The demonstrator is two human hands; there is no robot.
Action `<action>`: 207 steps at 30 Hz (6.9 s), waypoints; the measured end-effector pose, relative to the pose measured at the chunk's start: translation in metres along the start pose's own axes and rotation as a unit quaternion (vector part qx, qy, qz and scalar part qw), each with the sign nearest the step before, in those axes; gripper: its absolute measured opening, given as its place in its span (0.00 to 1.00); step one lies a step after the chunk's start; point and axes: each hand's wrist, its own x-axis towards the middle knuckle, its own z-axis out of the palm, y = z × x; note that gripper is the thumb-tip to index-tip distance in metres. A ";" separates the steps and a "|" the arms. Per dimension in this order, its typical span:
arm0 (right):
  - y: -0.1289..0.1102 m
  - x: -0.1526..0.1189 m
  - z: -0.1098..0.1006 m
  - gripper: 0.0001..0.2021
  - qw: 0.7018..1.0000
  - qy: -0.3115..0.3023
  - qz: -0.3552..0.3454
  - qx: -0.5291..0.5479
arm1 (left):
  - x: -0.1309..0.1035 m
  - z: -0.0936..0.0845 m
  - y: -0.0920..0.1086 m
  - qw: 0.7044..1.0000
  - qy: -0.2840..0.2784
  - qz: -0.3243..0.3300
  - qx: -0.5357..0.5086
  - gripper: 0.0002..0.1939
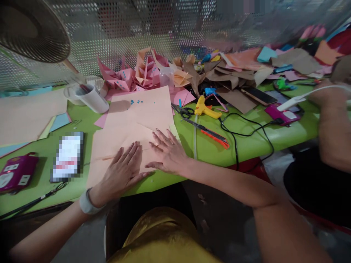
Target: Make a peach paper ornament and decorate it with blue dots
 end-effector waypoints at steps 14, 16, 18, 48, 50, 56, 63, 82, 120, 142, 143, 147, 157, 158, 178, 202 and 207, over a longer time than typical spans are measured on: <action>0.022 -0.001 -0.021 0.22 0.990 0.079 0.086 0.079 | 0.000 0.000 0.000 1.000 0.004 0.000 0.004 0.45; 0.034 0.012 -0.025 0.16 0.987 0.044 0.104 0.118 | 0.000 0.000 0.000 1.000 0.000 -0.001 0.006 0.45; 0.045 0.025 -0.027 0.14 0.982 -0.030 0.109 0.151 | 0.000 0.000 0.001 1.000 -0.002 -0.001 0.008 0.45; 0.067 0.025 -0.017 0.18 0.977 -0.089 0.099 0.168 | 0.001 0.000 0.000 1.000 0.010 -0.001 0.000 0.44; 0.062 0.028 -0.015 0.17 0.978 -0.079 0.096 0.167 | 0.001 0.000 0.000 1.000 0.012 0.000 -0.001 0.43; 0.060 0.031 -0.014 0.15 0.978 -0.095 0.094 0.160 | 0.001 -0.001 0.000 1.000 0.011 0.005 0.001 0.44; 0.069 0.029 -0.014 0.20 0.985 -0.095 0.077 0.125 | 0.001 -0.001 0.000 1.000 0.002 0.000 -0.005 0.44; 0.071 0.017 -0.011 0.23 0.995 -0.034 0.070 0.056 | 0.002 -0.005 0.001 1.000 -0.008 -0.007 -0.002 0.41; 0.016 -0.010 -0.023 0.33 1.000 0.008 -0.021 -0.002 | -0.002 -0.002 0.005 1.000 -0.004 -0.012 0.004 0.42; 0.007 0.014 0.018 0.44 0.985 -0.088 -0.113 0.096 | -0.062 -0.024 -0.037 0.996 -0.048 -0.078 0.012 0.48; 0.007 0.014 0.018 0.44 0.985 -0.094 -0.109 0.096 | -0.067 -0.025 -0.040 0.995 -0.048 -0.090 0.022 0.49; 0.006 0.017 0.014 0.45 0.983 -0.108 -0.101 0.109 | -0.076 -0.027 -0.045 0.991 -0.056 -0.110 0.054 0.50; 0.038 -0.013 -0.003 0.46 0.990 -0.117 -0.021 0.078 | -0.081 -0.021 -0.053 0.993 -0.024 -0.086 0.073 0.47; 0.040 -0.016 -0.005 0.46 0.991 -0.115 -0.012 0.073 | -0.080 -0.022 -0.054 0.994 -0.024 -0.085 0.067 0.46; 0.011 0.002 0.006 0.40 0.990 -0.083 -0.061 0.091 | -0.035 -0.012 -0.034 1.000 -0.024 -0.019 0.005 0.49; 0.011 0.038 0.000 0.15 0.974 0.039 -0.203 -0.090 | 0.001 -0.037 -0.055 0.998 -0.012 0.056 -0.010 0.14; 0.014 0.037 -0.003 0.15 0.977 0.032 -0.197 -0.076 | 0.002 -0.038 -0.061 0.996 -0.021 0.090 0.008 0.14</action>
